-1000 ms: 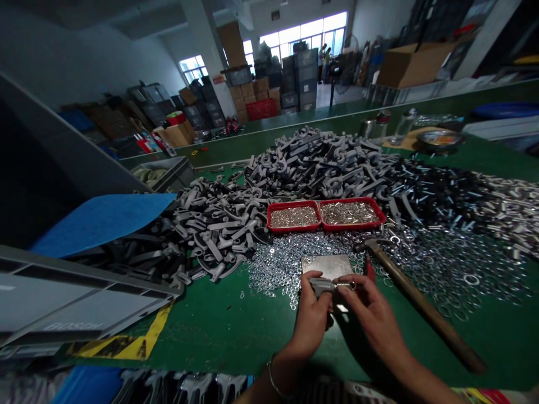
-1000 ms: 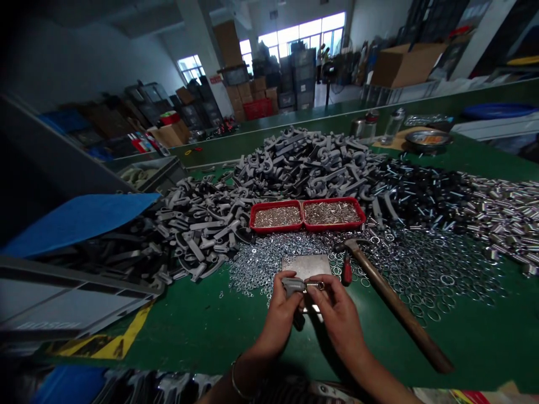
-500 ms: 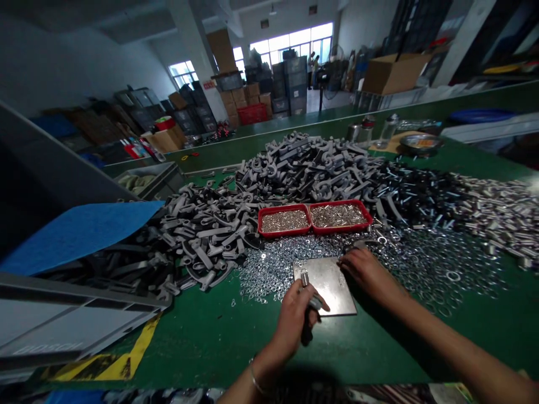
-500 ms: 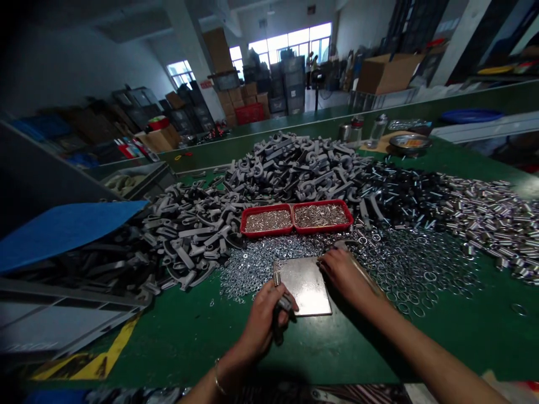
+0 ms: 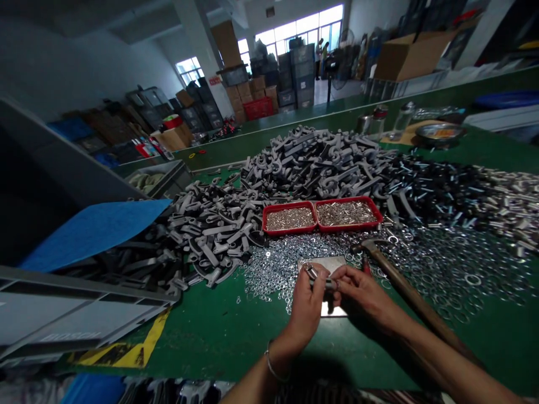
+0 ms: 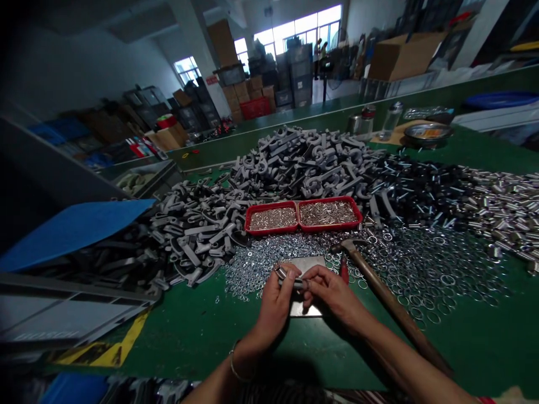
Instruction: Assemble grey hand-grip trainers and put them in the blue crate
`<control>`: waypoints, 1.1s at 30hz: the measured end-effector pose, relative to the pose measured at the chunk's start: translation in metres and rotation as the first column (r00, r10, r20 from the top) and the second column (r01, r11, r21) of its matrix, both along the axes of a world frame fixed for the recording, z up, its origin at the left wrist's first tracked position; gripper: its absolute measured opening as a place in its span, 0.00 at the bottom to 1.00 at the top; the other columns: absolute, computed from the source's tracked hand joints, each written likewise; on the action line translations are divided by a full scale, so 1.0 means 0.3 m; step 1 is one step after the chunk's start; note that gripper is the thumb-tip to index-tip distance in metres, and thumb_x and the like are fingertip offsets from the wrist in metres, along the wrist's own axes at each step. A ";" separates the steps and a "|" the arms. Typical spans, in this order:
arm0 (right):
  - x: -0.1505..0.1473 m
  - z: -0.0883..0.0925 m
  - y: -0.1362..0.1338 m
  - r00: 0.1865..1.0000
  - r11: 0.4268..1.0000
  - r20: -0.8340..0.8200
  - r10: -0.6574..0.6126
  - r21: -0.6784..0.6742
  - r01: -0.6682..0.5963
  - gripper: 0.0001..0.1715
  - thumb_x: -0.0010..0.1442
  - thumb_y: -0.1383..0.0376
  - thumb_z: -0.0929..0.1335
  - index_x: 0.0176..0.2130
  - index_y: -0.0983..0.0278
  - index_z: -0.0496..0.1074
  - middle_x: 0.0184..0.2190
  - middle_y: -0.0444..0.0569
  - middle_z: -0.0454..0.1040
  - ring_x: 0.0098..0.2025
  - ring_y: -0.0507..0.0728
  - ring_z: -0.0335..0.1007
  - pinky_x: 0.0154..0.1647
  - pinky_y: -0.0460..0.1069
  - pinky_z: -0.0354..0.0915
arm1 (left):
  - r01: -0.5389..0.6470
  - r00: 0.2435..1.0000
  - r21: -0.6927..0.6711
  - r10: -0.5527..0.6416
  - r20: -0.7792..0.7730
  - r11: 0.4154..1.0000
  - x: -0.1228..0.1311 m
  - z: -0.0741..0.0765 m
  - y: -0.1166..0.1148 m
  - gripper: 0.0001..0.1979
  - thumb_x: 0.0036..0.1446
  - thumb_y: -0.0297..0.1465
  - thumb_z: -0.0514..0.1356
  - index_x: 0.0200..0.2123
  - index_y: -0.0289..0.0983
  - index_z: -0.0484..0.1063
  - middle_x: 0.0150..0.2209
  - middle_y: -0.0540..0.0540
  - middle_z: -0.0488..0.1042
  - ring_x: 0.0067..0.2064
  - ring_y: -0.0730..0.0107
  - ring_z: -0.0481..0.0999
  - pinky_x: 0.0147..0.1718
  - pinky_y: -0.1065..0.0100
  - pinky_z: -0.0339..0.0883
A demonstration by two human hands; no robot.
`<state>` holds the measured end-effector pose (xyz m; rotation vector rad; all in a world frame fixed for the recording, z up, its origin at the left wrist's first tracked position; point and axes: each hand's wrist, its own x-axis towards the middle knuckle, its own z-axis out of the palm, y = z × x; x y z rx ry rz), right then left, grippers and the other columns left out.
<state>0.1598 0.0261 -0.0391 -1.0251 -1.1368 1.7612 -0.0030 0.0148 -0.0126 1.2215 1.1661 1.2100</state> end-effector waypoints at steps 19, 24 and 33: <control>0.024 0.031 -0.077 0.770 0.660 0.596 -0.228 0.676 -0.328 0.18 0.68 0.61 0.64 0.56 0.58 0.73 0.40 0.56 0.78 0.40 0.62 0.73 0.42 0.56 0.69 | -0.006 1.000 -0.111 0.005 -0.017 0.994 -0.005 0.010 -0.054 0.15 0.64 0.45 0.58 0.42 0.39 0.71 0.44 0.43 0.75 0.48 0.61 0.73 0.52 0.65 0.61; 0.213 0.026 0.023 0.585 0.700 0.755 -0.296 0.589 -0.405 0.21 0.69 0.61 0.63 0.59 0.54 0.71 0.43 0.51 0.78 0.43 0.59 0.74 0.46 0.53 0.69 | -0.046 0.999 -0.072 0.044 -0.032 0.996 -0.019 -0.047 0.013 0.18 0.64 0.49 0.56 0.38 0.39 0.72 0.38 0.44 0.76 0.40 0.62 0.74 0.43 0.65 0.66; 0.716 0.001 0.457 0.082 0.856 0.864 -0.497 0.472 0.210 0.13 0.59 0.59 0.70 0.28 0.65 0.72 0.26 0.55 0.76 0.29 0.61 0.72 0.31 0.51 0.61 | -0.028 0.995 -0.074 0.021 -0.096 0.997 0.023 -0.098 0.063 0.21 0.66 0.50 0.52 0.37 0.38 0.70 0.36 0.44 0.76 0.37 0.63 0.75 0.39 0.64 0.66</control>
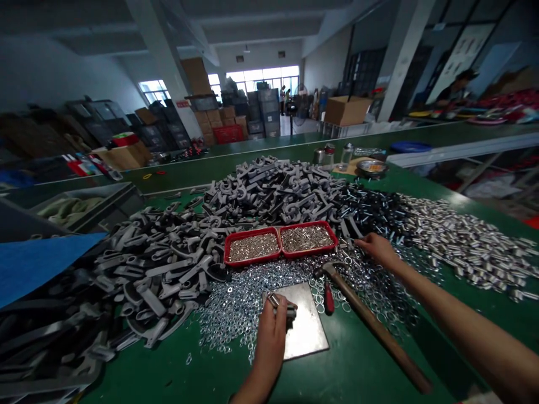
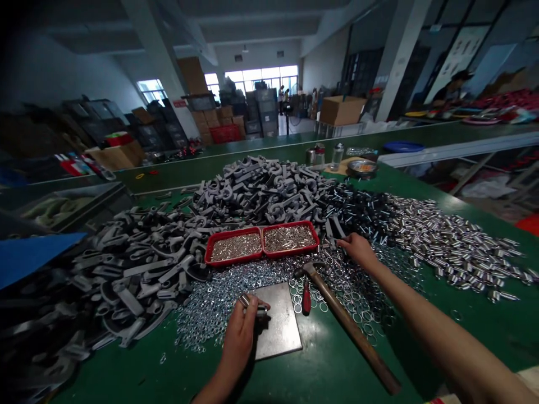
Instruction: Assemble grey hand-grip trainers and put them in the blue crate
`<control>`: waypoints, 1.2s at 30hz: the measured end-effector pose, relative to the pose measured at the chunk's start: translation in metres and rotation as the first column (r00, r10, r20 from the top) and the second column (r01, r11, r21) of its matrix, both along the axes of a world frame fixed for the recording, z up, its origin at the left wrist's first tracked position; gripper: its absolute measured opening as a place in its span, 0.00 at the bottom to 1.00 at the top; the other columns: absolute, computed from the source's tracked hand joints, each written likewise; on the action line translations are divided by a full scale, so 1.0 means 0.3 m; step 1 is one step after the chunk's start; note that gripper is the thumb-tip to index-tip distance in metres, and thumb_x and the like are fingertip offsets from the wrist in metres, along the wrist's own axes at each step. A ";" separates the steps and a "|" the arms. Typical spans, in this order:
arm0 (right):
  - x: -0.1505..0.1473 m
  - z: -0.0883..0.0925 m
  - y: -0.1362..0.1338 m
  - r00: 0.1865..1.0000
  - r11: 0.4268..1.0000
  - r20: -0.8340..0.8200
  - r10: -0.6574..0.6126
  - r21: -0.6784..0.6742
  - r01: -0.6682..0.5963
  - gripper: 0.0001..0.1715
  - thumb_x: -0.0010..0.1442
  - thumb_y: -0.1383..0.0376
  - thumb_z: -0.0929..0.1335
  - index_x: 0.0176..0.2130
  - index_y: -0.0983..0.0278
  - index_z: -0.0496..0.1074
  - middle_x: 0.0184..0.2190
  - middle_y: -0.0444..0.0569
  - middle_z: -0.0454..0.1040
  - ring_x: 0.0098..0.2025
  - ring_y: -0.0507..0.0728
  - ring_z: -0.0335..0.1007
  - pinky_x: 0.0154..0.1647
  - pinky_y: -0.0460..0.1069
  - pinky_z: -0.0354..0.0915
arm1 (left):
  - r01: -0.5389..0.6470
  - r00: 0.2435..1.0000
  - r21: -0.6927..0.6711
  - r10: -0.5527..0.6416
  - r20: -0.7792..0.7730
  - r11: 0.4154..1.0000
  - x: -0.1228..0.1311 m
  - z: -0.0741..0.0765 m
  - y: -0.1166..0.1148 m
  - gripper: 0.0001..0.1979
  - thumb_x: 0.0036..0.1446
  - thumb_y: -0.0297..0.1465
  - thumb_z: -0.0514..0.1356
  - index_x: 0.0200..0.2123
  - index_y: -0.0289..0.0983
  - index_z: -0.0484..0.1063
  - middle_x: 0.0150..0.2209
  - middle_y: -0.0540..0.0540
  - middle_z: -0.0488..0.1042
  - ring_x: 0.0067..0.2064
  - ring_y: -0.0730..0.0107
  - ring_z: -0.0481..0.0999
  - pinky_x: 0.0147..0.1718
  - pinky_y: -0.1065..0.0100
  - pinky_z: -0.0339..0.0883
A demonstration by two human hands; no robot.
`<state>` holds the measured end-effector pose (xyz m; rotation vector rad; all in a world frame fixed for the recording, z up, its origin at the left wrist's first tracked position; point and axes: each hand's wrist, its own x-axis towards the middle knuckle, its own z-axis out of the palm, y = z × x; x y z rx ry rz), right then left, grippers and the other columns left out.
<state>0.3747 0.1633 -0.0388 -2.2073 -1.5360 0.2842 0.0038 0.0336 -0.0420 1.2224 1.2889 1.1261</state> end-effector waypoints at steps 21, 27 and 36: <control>-0.615 0.154 -0.551 0.688 0.761 -0.327 0.648 0.287 -0.581 0.10 0.66 0.59 0.68 0.45 0.60 0.73 0.41 0.48 0.78 0.43 0.58 0.76 0.45 0.52 0.72 | 0.068 0.995 0.003 -0.068 0.073 0.998 -0.041 0.124 -0.081 0.18 0.69 0.45 0.51 0.38 0.37 0.69 0.36 0.46 0.75 0.38 0.68 0.74 0.41 0.67 0.66; -0.660 0.147 -0.588 0.645 0.710 -0.299 0.703 0.340 -0.617 0.07 0.67 0.62 0.67 0.45 0.60 0.72 0.39 0.47 0.79 0.40 0.56 0.77 0.40 0.50 0.74 | 0.143 0.985 0.005 -0.143 0.094 0.990 -0.048 0.147 -0.108 0.17 0.69 0.44 0.50 0.40 0.37 0.68 0.37 0.46 0.75 0.40 0.66 0.74 0.44 0.66 0.66; -0.619 0.141 -0.570 0.494 0.438 0.006 0.870 0.455 -0.776 0.16 0.68 0.67 0.65 0.56 0.59 0.69 0.49 0.53 0.77 0.51 0.60 0.74 0.54 0.58 0.71 | 0.181 0.983 0.074 -0.181 -0.006 0.981 -0.063 0.194 -0.124 0.16 0.70 0.43 0.50 0.40 0.37 0.68 0.39 0.46 0.73 0.41 0.66 0.72 0.45 0.66 0.64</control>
